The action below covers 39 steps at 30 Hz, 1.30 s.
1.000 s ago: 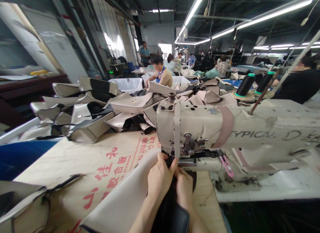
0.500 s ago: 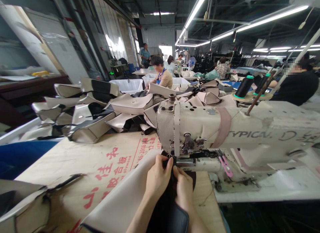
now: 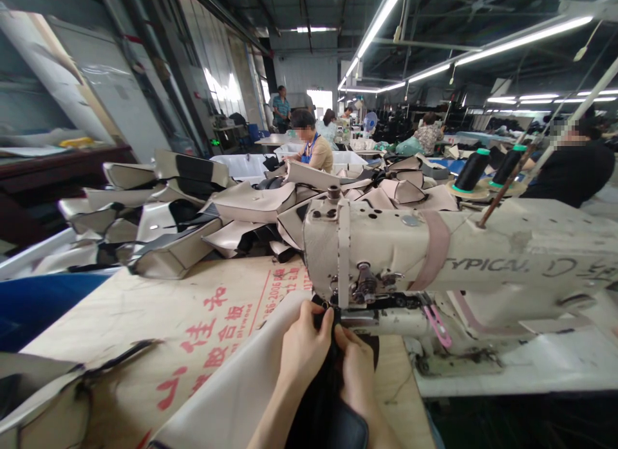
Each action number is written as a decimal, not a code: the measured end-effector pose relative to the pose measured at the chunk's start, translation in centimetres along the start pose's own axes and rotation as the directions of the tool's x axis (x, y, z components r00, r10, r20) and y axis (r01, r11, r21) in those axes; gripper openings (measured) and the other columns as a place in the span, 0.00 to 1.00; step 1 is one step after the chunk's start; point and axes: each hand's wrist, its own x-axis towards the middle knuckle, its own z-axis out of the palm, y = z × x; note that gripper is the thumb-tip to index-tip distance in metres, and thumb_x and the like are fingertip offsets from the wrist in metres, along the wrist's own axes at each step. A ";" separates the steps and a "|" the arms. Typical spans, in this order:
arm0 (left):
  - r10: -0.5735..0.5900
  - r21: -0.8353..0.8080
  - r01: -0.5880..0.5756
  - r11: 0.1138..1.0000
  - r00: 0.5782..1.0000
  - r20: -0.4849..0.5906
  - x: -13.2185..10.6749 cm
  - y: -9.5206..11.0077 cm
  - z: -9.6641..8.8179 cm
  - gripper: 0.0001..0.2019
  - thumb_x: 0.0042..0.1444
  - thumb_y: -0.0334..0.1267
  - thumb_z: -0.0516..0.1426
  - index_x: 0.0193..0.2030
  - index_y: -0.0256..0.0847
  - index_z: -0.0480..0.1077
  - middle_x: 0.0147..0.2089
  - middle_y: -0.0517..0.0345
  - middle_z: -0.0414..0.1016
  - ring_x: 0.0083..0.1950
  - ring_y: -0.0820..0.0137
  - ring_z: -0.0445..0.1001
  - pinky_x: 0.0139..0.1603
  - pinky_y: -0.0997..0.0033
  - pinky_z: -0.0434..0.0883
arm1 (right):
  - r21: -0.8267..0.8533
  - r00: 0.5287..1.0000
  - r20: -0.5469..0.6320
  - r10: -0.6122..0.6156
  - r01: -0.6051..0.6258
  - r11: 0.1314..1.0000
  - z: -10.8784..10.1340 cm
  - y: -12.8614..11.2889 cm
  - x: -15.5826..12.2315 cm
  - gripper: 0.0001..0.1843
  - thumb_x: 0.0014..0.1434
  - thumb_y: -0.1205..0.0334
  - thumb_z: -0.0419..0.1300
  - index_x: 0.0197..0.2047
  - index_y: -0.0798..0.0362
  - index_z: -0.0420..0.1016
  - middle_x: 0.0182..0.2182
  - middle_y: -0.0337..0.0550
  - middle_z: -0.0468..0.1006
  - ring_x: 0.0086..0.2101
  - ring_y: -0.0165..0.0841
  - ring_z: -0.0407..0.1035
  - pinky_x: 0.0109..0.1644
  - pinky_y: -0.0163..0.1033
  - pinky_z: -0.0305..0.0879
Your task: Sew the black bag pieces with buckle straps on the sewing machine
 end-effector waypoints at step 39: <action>0.024 0.000 -0.024 1.000 0.999 -0.021 1.1 0.2 -0.1 0.08 0.54 0.45 0.51 0.35 0.44 0.62 0.32 0.61 0.73 0.32 0.69 0.71 0.31 0.75 0.59 | -0.306 0.988 0.148 0.044 0.004 0.952 -2.0 -1.7 0.4 0.24 0.44 0.44 0.61 0.32 0.58 0.77 0.22 0.44 0.75 0.22 0.32 0.65 0.25 0.34 0.59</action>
